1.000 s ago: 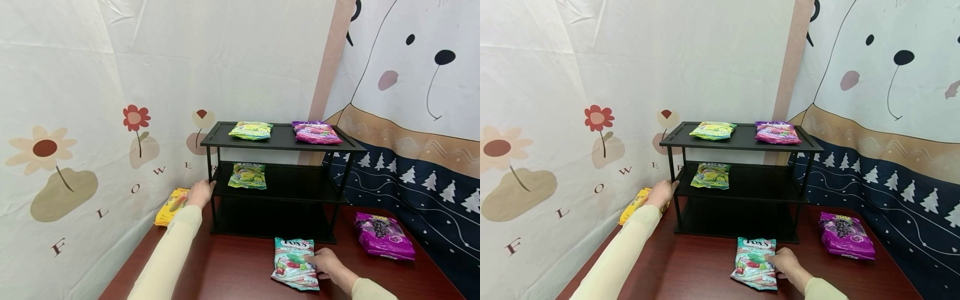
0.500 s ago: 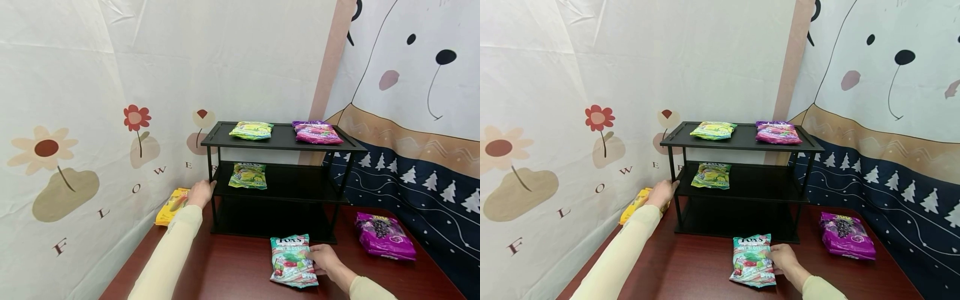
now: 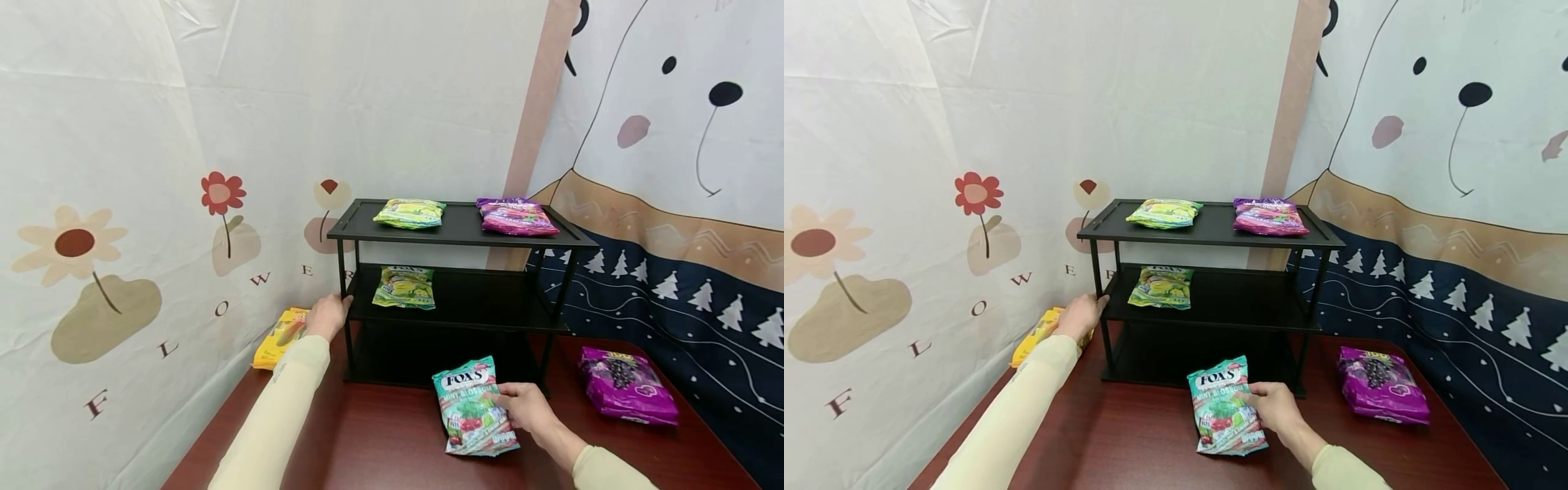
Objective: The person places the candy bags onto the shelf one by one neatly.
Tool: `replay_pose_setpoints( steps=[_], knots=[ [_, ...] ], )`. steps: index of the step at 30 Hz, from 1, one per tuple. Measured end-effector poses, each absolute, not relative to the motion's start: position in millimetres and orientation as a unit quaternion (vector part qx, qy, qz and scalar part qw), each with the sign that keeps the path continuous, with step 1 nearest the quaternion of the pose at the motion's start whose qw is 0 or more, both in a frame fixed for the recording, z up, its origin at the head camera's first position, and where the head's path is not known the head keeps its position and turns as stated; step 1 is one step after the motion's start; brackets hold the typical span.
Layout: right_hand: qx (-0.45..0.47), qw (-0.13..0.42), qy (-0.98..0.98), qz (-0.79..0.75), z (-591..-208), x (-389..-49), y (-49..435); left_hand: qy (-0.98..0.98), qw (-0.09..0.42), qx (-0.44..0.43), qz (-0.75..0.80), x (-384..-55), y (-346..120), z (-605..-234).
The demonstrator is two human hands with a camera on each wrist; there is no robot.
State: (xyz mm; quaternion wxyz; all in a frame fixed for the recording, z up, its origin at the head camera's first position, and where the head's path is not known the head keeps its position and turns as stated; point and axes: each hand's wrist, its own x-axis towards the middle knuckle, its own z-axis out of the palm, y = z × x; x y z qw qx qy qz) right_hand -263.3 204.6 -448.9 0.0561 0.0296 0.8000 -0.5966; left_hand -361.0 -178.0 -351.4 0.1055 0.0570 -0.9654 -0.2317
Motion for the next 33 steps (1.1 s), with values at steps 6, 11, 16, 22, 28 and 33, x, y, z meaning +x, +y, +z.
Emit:
replay_pose_setpoints(
  steps=[6,11,16,22,28,33],
  knots=[
    [0.012,0.03,0.799,-0.6,-443,-264,203,-0.964,0.106,0.063,-0.235,-360,-179,-353],
    [0.003,0.025,0.798,-0.602,-436,-265,202,-0.964,0.107,0.06,-0.236,-361,-179,-353],
    [0.006,0.02,0.798,-0.602,-427,-266,202,-0.965,0.107,0.056,-0.235,-362,-179,-354],
    [-0.003,0.022,0.792,-0.611,-420,-267,204,-0.965,0.102,0.054,-0.234,-364,-180,-355],
    [-0.006,0.03,0.779,-0.627,-411,-268,208,-0.965,0.102,0.056,-0.233,-365,-180,-356],
    [-0.017,0.035,0.769,-0.639,-399,-269,212,-0.965,0.104,0.054,-0.235,-365,-181,-355]
  ],
)
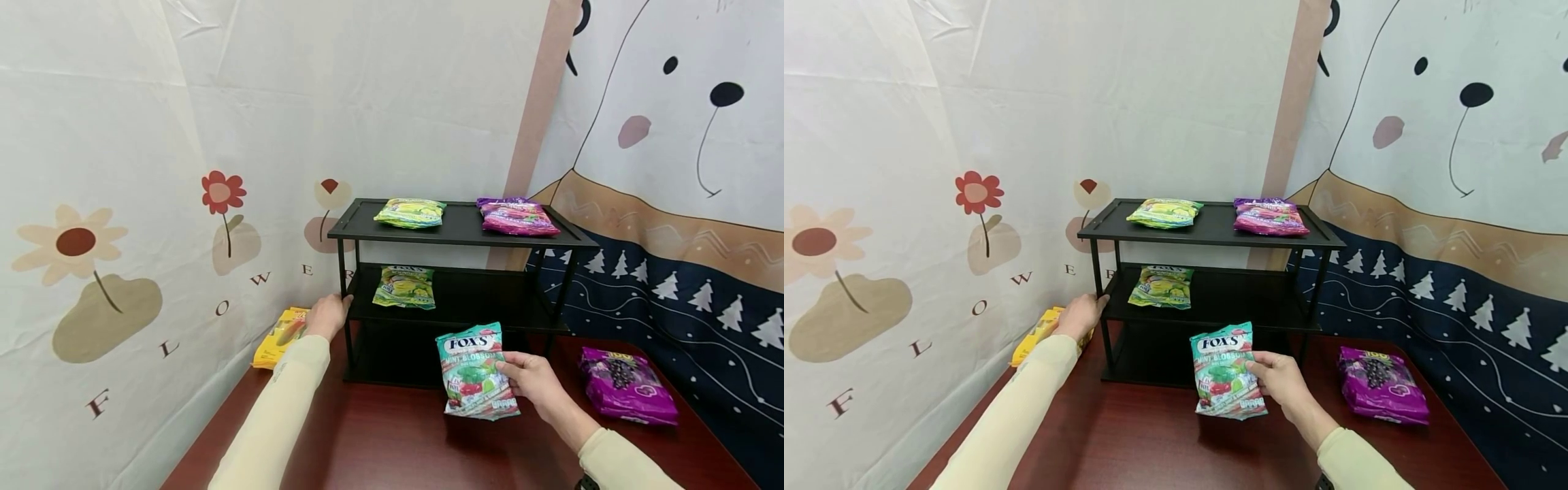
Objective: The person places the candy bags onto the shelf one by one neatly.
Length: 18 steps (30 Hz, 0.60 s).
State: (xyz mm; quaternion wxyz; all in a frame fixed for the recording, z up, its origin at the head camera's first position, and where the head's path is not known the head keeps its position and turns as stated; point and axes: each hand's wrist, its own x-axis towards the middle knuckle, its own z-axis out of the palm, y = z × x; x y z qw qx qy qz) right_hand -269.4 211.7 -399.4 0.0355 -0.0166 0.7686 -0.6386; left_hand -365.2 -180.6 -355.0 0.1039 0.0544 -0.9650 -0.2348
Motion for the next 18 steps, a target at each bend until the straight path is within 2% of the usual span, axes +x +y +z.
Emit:
replay_pose_setpoints(
  steps=[18],
  knots=[
    [-0.063,0.052,0.763,-0.641,-375,-275,220,-0.965,0.1,0.055,-0.235,-364,-180,-355]
  ],
)
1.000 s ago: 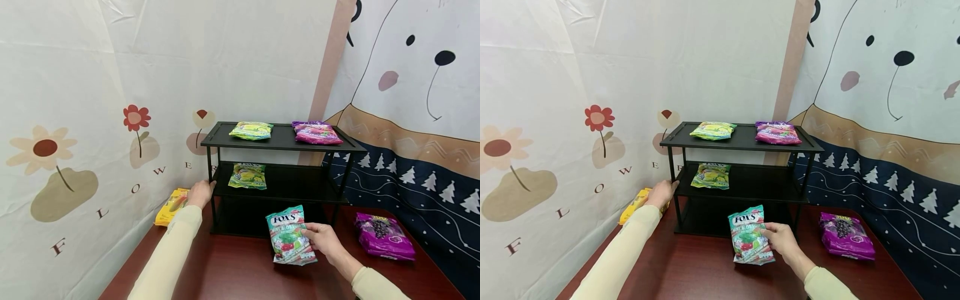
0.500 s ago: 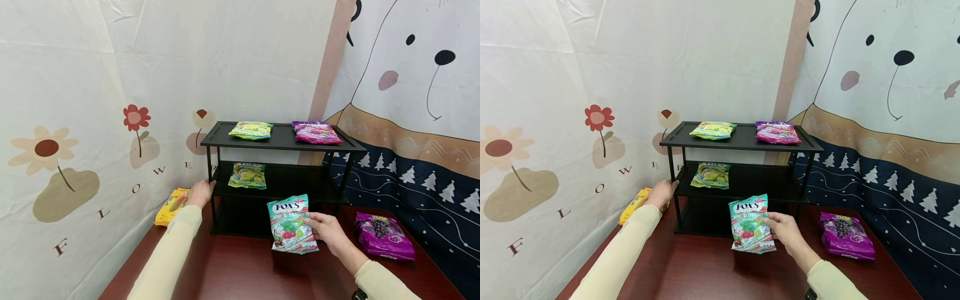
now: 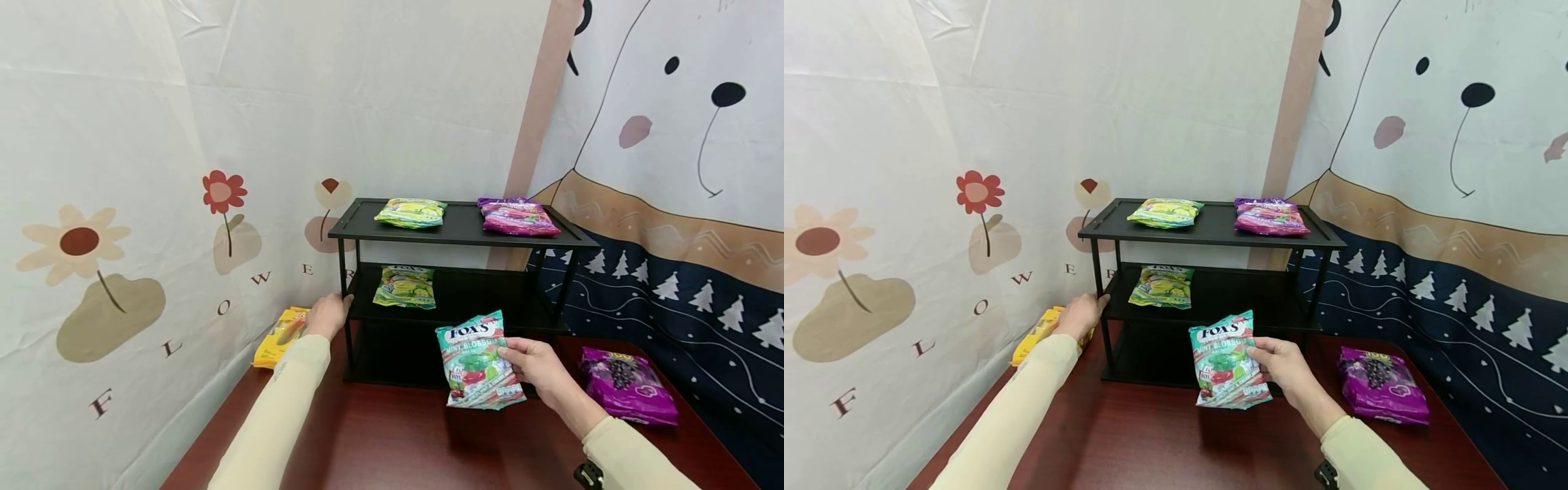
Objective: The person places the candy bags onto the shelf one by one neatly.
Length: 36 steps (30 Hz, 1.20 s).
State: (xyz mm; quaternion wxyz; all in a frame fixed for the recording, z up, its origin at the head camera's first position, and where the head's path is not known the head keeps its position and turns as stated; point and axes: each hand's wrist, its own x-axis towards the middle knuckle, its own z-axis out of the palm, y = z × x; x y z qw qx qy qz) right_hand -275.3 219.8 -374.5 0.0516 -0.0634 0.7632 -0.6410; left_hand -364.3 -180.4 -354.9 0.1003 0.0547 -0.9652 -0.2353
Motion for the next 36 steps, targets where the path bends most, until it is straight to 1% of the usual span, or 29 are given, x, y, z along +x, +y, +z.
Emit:
replay_pose_setpoints(
  steps=[6,12,20,36],
  knots=[
    [-0.074,0.063,0.762,-0.641,-369,-277,223,-0.964,0.101,0.054,-0.238,-365,-180,-355],
    [-0.081,0.058,0.755,-0.648,-359,-281,226,-0.965,0.102,0.057,-0.236,-365,-181,-355],
    [-0.059,0.041,0.758,-0.648,-346,-291,232,-0.966,0.105,0.055,-0.232,-364,-180,-354],
    [-0.018,0.038,0.724,-0.688,-320,-321,245,-0.964,0.112,0.058,-0.234,-366,-180,-356]
  ],
)
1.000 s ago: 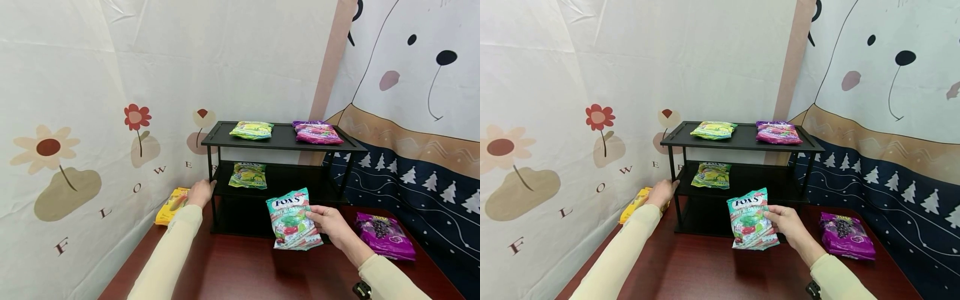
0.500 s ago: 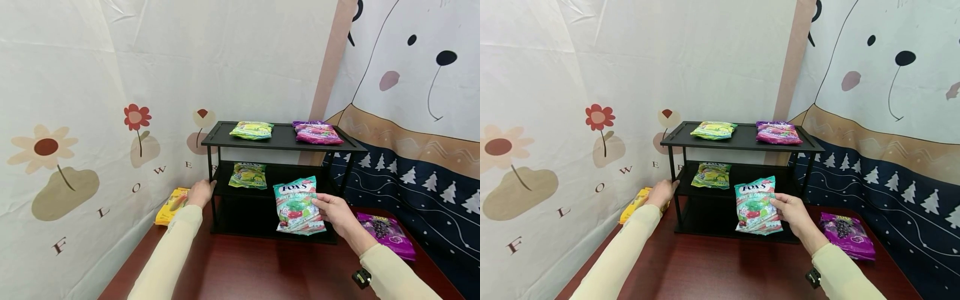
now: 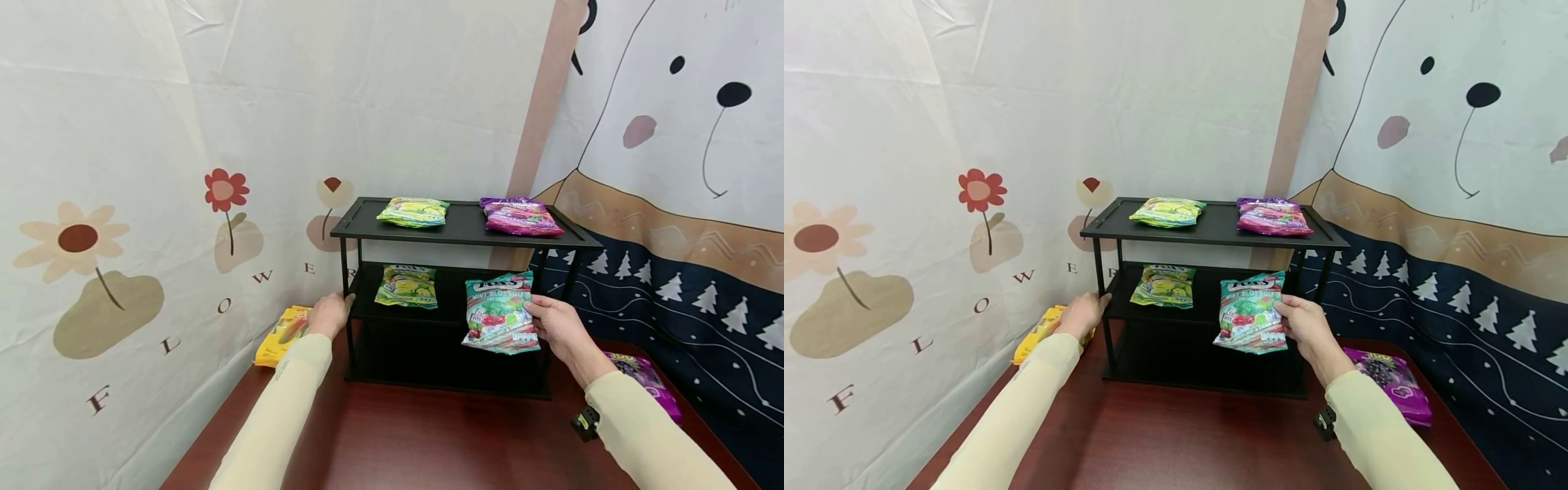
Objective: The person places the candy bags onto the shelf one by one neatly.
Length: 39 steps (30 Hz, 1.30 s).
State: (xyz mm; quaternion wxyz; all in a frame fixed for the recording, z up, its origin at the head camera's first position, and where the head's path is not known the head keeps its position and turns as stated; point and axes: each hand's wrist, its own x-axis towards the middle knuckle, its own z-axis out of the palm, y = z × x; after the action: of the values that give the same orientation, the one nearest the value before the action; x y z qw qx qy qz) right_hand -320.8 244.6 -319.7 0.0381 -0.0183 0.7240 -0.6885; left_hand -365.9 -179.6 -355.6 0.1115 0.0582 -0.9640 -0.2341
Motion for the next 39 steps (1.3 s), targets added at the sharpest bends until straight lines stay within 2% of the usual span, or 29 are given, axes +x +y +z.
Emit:
replay_pose_setpoints(
  steps=[14,19,22,27,39],
  knots=[
    [0.048,-0.006,0.737,-0.674,-321,-351,251,-0.964,0.105,0.06,-0.237,-368,-176,-354],
    [0.037,-0.03,0.811,-0.583,-320,-350,255,-0.964,0.108,0.061,-0.237,-367,-174,-355],
    [0.001,-0.068,0.869,-0.49,-319,-346,255,-0.964,0.111,0.06,-0.236,-367,-174,-354],
    [-0.085,-0.167,0.922,-0.34,-325,-337,248,-0.963,0.109,0.057,-0.238,-365,-176,-354],
    [-0.316,-0.36,0.871,-0.107,-354,-316,221,-0.962,0.116,0.055,-0.24,-361,-179,-353]
  ],
)
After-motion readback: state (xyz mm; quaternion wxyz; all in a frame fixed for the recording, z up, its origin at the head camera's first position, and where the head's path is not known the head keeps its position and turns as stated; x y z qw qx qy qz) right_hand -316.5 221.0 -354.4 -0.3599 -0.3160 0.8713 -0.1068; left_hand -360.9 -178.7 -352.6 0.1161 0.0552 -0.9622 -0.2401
